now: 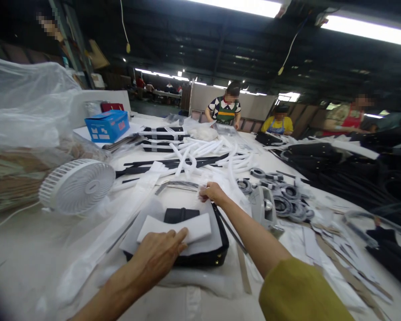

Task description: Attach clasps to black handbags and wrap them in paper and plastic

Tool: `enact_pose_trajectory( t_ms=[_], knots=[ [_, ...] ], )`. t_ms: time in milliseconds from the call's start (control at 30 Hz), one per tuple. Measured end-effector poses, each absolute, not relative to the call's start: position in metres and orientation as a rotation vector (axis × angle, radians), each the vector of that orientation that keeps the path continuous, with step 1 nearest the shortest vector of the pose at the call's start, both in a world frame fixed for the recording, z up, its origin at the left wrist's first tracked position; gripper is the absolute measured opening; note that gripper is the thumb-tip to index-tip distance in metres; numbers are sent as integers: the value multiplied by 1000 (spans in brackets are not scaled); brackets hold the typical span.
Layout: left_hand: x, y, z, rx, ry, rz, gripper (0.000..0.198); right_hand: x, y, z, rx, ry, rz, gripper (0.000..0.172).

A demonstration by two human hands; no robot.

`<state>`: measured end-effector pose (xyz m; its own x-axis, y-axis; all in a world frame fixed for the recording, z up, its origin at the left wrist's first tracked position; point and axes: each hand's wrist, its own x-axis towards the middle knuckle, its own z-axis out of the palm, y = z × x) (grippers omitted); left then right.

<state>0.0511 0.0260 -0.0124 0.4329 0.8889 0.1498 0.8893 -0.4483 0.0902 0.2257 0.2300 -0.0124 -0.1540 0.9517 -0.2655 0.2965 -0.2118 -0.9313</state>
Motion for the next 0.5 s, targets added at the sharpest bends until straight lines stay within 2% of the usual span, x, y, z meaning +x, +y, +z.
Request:
enact_pose_trajectory(
  t_ms=[133,200,267,400,500],
  knots=[
    [57,42,-11,-2655,-1514,-328,24,238,224,-14,-1541,-1354,1326,10],
    [60,45,-17,-2632,-1511,-372,16,242,226,-12,-1571,-1323,1305,5],
    [60,47,-26,-2625,-1488,-451,15,246,229,-9,-1612,-1304,1295,8],
    [55,53,-46,-2696,-1378,-616,44,249,236,-7,-1698,-1310,1259,19],
    [52,56,-57,-2806,-1363,-580,52,247,237,-3,-1695,-1362,1211,18]
  ],
)
